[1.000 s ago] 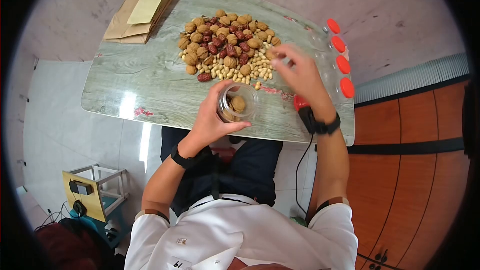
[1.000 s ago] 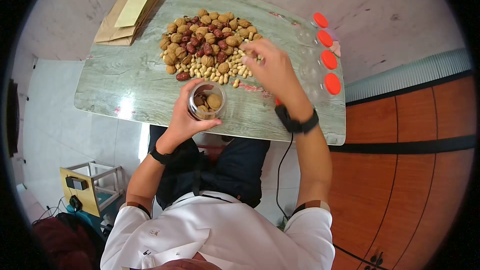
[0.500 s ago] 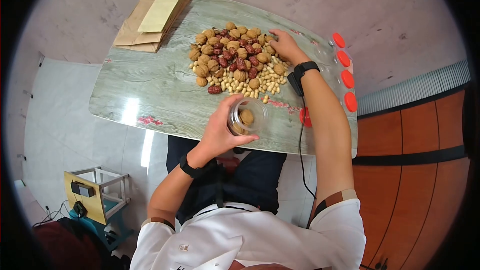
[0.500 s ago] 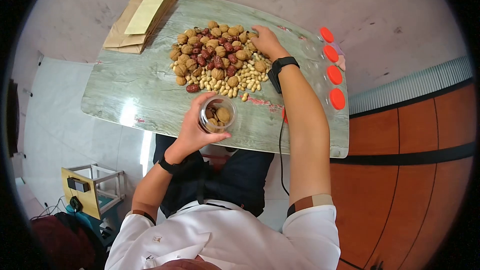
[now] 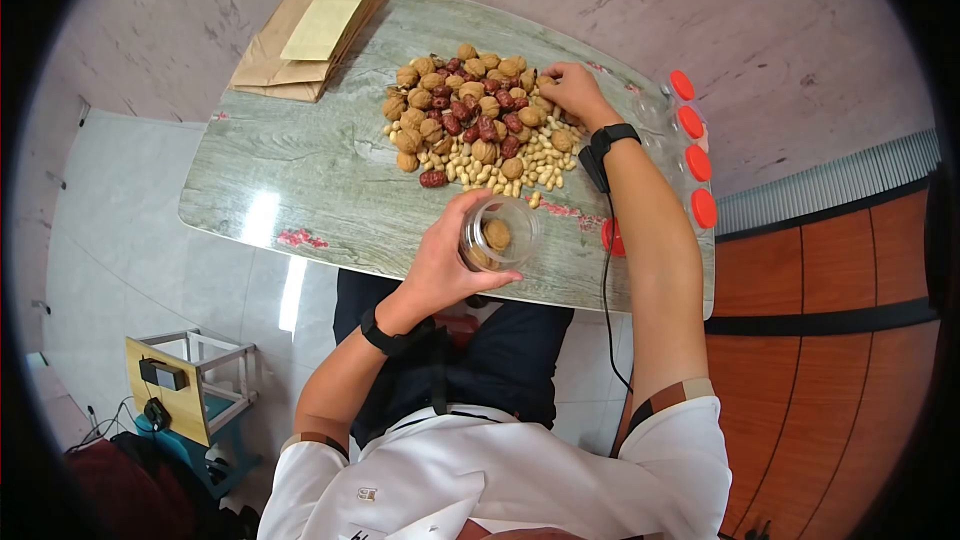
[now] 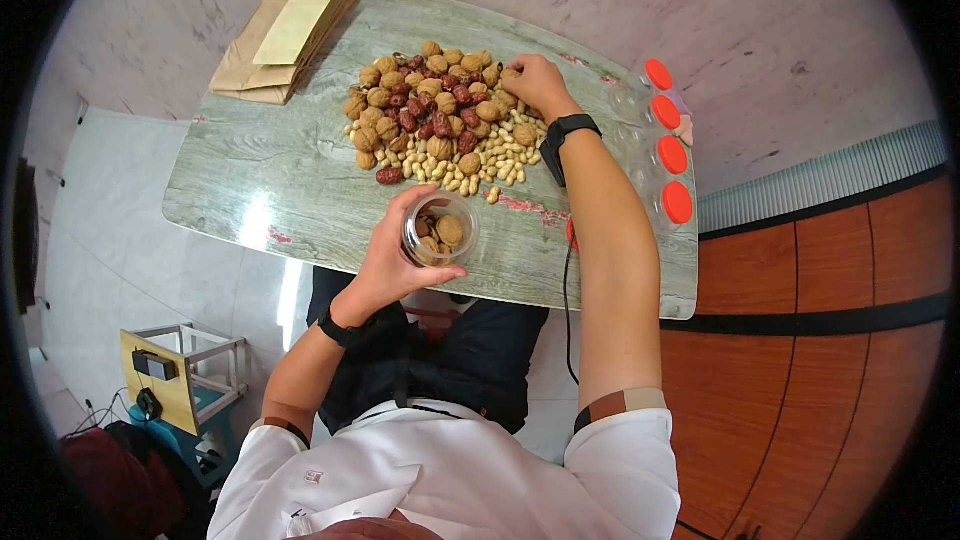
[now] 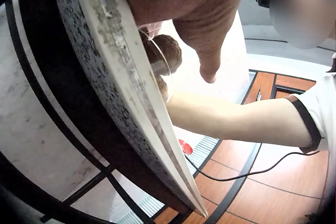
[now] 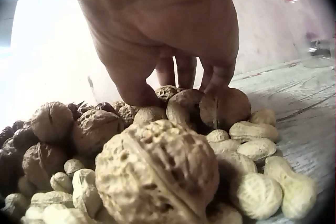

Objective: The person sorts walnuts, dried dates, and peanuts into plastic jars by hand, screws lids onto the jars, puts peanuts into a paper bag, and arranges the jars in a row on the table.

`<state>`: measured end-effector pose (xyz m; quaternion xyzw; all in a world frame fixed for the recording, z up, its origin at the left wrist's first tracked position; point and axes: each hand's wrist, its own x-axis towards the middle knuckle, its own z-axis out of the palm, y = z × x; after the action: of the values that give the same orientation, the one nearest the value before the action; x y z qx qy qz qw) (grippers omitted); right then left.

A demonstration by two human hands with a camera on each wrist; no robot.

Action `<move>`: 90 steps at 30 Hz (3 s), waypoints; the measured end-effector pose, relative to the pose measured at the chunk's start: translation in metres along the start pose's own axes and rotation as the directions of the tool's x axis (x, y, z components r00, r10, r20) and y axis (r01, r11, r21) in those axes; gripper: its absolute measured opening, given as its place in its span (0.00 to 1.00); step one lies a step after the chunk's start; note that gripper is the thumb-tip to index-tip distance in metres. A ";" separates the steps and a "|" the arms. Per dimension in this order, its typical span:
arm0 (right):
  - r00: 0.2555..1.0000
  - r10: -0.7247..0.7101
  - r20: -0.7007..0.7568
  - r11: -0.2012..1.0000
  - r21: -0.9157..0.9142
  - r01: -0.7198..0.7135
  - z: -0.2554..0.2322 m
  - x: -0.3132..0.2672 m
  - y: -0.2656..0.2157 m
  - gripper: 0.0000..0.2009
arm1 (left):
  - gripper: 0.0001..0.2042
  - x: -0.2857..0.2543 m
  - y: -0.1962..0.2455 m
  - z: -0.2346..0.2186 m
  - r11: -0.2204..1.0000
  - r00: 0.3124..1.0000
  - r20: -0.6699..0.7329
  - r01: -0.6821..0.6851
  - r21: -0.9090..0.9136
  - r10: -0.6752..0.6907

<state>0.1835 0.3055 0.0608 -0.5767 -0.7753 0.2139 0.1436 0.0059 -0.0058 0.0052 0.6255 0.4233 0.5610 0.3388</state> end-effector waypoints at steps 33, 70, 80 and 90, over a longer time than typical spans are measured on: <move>0.549 -0.835 -0.042 0.546 0.067 0.835 -0.047 -0.235 -0.103 0.15 | 0.51 0.002 0.000 0.003 0.997 0.999 -0.042 -0.019 -0.079 0.016; 0.920 -0.264 -0.290 0.907 0.249 0.339 -0.012 -0.054 -0.021 0.11 | 0.53 0.000 0.003 -0.001 1.000 1.000 -0.017 -0.012 0.009 0.012; 0.727 -0.682 -0.077 0.677 0.311 0.667 -0.039 -0.233 -0.097 0.13 | 0.52 0.001 0.001 0.002 0.999 0.999 -0.045 -0.032 -0.031 0.030; 0.760 -0.593 -0.266 0.702 0.291 0.650 -0.002 -0.258 -0.075 0.47 | 0.58 0.001 -0.006 0.004 0.999 0.998 -0.061 -0.027 -0.040 0.024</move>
<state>0.1981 0.0409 0.1061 -0.2577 -0.8570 0.2485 0.3707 0.0084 -0.0020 -0.0007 0.6064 0.4138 0.5926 0.3315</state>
